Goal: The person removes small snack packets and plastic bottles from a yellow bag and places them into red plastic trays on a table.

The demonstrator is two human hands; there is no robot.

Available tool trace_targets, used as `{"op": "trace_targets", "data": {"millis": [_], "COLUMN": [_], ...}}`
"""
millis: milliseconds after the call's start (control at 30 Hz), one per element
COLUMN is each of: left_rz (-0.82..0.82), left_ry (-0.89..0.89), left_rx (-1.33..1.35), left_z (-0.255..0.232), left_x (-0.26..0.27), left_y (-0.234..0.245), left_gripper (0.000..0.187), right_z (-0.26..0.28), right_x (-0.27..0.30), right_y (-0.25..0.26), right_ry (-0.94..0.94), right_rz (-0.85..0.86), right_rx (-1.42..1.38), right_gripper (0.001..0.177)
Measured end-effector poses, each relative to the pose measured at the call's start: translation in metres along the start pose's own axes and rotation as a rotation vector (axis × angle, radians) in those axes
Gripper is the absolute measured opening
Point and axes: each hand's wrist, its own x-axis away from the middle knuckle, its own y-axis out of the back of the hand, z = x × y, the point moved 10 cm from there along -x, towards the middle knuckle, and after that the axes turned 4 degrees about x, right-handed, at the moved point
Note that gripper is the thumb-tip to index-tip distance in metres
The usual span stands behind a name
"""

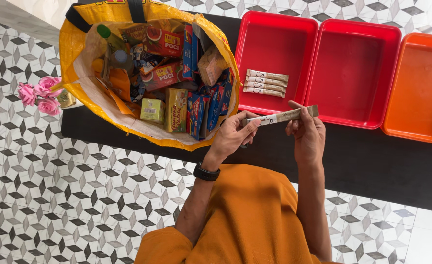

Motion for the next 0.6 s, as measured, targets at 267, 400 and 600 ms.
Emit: {"op": "trace_targets", "data": {"millis": [267,400,600], "left_rz": [-0.211,-0.26,-0.26], "left_ry": [-0.098,-0.088,-0.118], "left_rx": [0.291,0.252,0.207], "left_z": [0.009,0.014,0.01], "left_x": [-0.006,-0.011,-0.013], "left_y": [0.005,0.005,0.013], "left_gripper": [0.029,0.028,0.027], "right_z": [-0.009,-0.023,-0.011], "right_x": [0.005,0.01,0.009], "right_y": [-0.012,-0.014,0.009], "right_ry": [-0.004,-0.081,0.018], "right_rz": [-0.001,0.017,-0.027], "right_rx": [-0.039,-0.079,0.042], "right_gripper": [0.05,0.056,0.046]}}
